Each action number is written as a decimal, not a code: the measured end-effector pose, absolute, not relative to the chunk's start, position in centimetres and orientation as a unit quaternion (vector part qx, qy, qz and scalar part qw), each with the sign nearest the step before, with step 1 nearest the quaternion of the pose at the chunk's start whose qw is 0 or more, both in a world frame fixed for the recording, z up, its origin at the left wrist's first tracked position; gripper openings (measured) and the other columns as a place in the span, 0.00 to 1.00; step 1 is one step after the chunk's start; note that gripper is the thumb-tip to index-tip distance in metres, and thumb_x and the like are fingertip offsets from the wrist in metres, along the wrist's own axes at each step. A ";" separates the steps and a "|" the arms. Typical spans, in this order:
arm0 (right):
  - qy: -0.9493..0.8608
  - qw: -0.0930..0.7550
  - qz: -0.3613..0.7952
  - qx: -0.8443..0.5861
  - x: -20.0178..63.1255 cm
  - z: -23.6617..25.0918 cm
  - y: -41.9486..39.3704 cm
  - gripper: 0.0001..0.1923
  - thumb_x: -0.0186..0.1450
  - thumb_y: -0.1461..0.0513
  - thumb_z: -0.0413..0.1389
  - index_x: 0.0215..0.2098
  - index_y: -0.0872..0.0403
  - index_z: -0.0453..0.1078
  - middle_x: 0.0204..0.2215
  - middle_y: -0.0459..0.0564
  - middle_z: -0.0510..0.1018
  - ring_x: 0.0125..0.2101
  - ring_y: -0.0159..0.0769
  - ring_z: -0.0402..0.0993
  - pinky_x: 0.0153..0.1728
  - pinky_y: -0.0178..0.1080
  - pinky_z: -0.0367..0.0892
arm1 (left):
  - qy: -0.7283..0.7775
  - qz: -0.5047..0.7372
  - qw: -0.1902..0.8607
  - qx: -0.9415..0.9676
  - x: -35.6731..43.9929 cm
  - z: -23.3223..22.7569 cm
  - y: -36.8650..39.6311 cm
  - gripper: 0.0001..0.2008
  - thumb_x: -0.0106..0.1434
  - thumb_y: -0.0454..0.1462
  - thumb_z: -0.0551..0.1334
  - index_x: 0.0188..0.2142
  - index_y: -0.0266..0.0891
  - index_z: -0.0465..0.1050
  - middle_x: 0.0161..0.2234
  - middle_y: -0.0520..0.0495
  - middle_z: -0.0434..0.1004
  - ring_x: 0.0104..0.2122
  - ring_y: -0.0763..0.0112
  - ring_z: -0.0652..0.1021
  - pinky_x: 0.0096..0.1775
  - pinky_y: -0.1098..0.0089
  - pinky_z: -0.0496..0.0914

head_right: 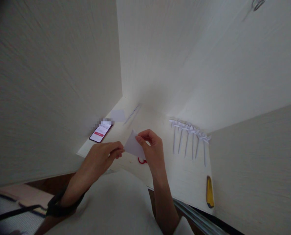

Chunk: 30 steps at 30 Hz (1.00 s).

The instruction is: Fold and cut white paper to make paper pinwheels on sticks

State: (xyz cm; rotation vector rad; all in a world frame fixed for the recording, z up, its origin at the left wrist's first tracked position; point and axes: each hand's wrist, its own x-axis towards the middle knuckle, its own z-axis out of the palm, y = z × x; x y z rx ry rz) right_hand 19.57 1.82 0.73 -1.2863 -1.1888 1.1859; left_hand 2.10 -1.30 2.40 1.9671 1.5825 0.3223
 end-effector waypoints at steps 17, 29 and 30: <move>-0.492 0.458 0.530 -0.517 19.8 0.9 1.8 0.08 0.55 0.57 0.62 0.27 0.52 0.69 0.23 0.42 0.72 0.23 0.29 0.67 0.23 0.32 0.60 | 0.581 0.112 0.307 0.745 2.7 2.0 -1.2 0.11 0.67 0.35 0.55 0.30 0.39 0.74 0.29 0.51 0.82 0.32 0.67 0.81 0.35 0.71 0.64; -0.475 0.479 0.529 -0.515 19.9 1.0 1.6 0.09 0.55 0.57 0.62 0.27 0.51 0.67 0.23 0.40 0.70 0.22 0.28 0.65 0.23 0.32 0.59 | 0.572 0.112 0.331 0.742 3.2 1.7 -1.0 0.12 0.66 0.34 0.55 0.30 0.40 0.75 0.28 0.51 0.82 0.32 0.68 0.81 0.35 0.72 0.65; -0.473 0.471 0.541 -0.511 19.9 1.1 1.6 0.10 0.56 0.56 0.62 0.28 0.51 0.68 0.23 0.40 0.70 0.22 0.28 0.64 0.22 0.32 0.58 | 0.570 0.111 0.332 0.743 3.2 1.6 -1.0 0.11 0.66 0.34 0.54 0.30 0.40 0.75 0.29 0.51 0.82 0.32 0.68 0.81 0.35 0.72 0.65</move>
